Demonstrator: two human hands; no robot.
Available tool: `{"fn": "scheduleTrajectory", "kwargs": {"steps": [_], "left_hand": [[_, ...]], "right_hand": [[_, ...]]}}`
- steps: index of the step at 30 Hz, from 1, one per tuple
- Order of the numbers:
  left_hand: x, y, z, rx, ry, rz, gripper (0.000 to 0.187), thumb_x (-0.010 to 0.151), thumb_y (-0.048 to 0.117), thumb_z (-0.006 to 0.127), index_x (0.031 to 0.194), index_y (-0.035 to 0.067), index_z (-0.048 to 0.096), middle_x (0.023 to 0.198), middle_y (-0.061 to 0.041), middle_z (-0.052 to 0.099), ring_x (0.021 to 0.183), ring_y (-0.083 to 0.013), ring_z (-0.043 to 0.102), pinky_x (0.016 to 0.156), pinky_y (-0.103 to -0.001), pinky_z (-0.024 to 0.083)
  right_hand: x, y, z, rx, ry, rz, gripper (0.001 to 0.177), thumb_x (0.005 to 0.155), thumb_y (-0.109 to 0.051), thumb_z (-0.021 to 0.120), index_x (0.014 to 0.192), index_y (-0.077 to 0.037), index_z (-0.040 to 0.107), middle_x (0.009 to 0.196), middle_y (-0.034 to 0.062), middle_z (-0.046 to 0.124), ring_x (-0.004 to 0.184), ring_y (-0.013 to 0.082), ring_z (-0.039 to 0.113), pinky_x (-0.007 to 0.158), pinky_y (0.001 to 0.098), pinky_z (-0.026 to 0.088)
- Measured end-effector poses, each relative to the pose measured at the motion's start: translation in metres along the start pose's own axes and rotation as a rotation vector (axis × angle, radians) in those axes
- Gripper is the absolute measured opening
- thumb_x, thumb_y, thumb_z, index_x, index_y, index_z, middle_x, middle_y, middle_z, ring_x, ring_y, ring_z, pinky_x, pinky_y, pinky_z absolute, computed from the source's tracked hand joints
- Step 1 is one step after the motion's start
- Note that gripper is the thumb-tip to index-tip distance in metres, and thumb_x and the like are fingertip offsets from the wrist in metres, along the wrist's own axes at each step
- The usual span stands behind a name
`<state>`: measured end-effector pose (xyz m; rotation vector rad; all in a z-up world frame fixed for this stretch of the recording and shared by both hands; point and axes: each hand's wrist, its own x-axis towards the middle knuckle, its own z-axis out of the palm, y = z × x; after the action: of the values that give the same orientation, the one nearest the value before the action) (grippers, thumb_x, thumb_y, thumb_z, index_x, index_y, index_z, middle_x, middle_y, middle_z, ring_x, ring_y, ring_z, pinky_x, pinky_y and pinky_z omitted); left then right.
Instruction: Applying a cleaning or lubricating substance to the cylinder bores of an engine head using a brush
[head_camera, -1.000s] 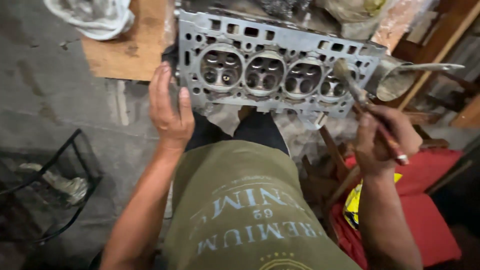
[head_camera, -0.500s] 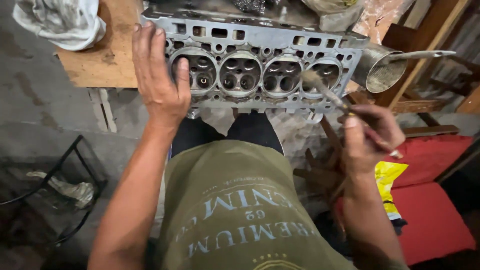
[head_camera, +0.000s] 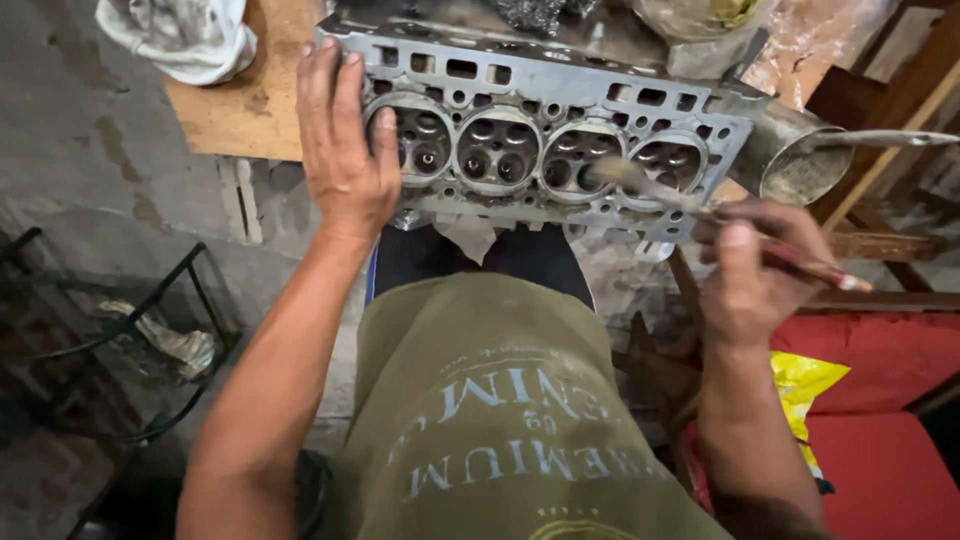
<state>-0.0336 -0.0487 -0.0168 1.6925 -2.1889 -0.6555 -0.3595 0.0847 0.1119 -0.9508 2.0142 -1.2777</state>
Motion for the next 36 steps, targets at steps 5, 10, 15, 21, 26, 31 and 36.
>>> {"fn": "scheduleTrajectory", "kwargs": {"steps": [5,10,15,21,26,31,36], "left_hand": [[0.003,0.008,-0.008,-0.046,0.072,0.057,0.043,0.115,0.029,0.045,0.154,0.009,0.04,0.161,-0.012,0.036,0.155,-0.035,0.03,0.133,-0.052,0.033],[0.003,0.013,-0.014,-0.095,0.09,0.078,0.041,0.116,0.026,0.045,0.152,0.006,0.042,0.159,-0.014,0.038,0.153,-0.0369,0.034,0.132,-0.052,0.034],[-0.001,0.004,-0.007,-0.042,0.088,0.051,0.044,0.117,0.028,0.045,0.157,0.012,0.035,0.163,-0.01,0.035,0.156,-0.0312,0.031,0.135,-0.048,0.033],[0.002,0.012,-0.014,-0.1,0.131,0.095,0.041,0.117,0.028,0.041,0.152,0.008,0.042,0.158,-0.014,0.041,0.151,-0.0358,0.038,0.13,-0.051,0.039],[-0.004,0.001,0.005,-0.053,0.107,0.035,0.043,0.117,0.028,0.041,0.157,0.013,0.034,0.162,-0.011,0.038,0.155,-0.0303,0.035,0.134,-0.048,0.035],[-0.007,0.002,-0.004,-0.125,0.137,0.015,0.041,0.118,0.03,0.039,0.156,0.016,0.038,0.16,-0.009,0.038,0.152,-0.0303,0.04,0.128,-0.047,0.044],[0.001,0.002,-0.009,-0.264,0.202,0.062,0.041,0.115,0.026,0.041,0.153,0.011,0.041,0.157,-0.011,0.043,0.149,-0.0291,0.045,0.128,-0.043,0.044]], "right_hand": [[0.01,0.003,0.043,-0.093,-0.391,-0.296,0.009,0.098,-0.004,0.064,0.096,0.004,0.067,0.084,0.0168,0.07,0.065,0.0216,0.066,0.057,0.0298,0.053],[0.019,-0.013,0.089,-0.236,-0.642,-0.486,0.005,0.095,0.002,0.073,0.095,0.001,0.069,0.077,0.0125,0.068,0.057,0.0183,0.057,0.051,0.0303,0.048],[0.044,-0.007,0.076,-0.04,-0.61,-0.46,0.004,0.1,0.008,0.066,0.101,0.009,0.069,0.085,0.0205,0.073,0.063,0.0203,0.068,0.048,0.0244,0.055],[0.028,-0.001,0.061,-0.146,-0.593,-0.492,0.011,0.102,-0.005,0.066,0.101,0.004,0.07,0.084,0.0171,0.074,0.065,0.021,0.071,0.052,0.0291,0.06],[0.027,0.015,0.075,-0.295,-0.61,-0.808,0.022,0.107,-0.015,0.059,0.093,-0.002,0.071,0.071,0.0105,0.069,0.053,0.018,0.062,0.046,0.0302,0.052],[0.025,0.007,0.05,-0.093,-0.401,-0.8,0.016,0.102,-0.006,0.066,0.094,0.006,0.072,0.079,0.021,0.075,0.059,0.026,0.072,0.048,0.0321,0.054],[-0.007,-0.025,0.103,-0.273,-0.578,-0.596,0.009,0.1,-0.006,0.068,0.096,0.0,0.073,0.083,0.0128,0.075,0.066,0.0187,0.069,0.06,0.0291,0.057]]}}
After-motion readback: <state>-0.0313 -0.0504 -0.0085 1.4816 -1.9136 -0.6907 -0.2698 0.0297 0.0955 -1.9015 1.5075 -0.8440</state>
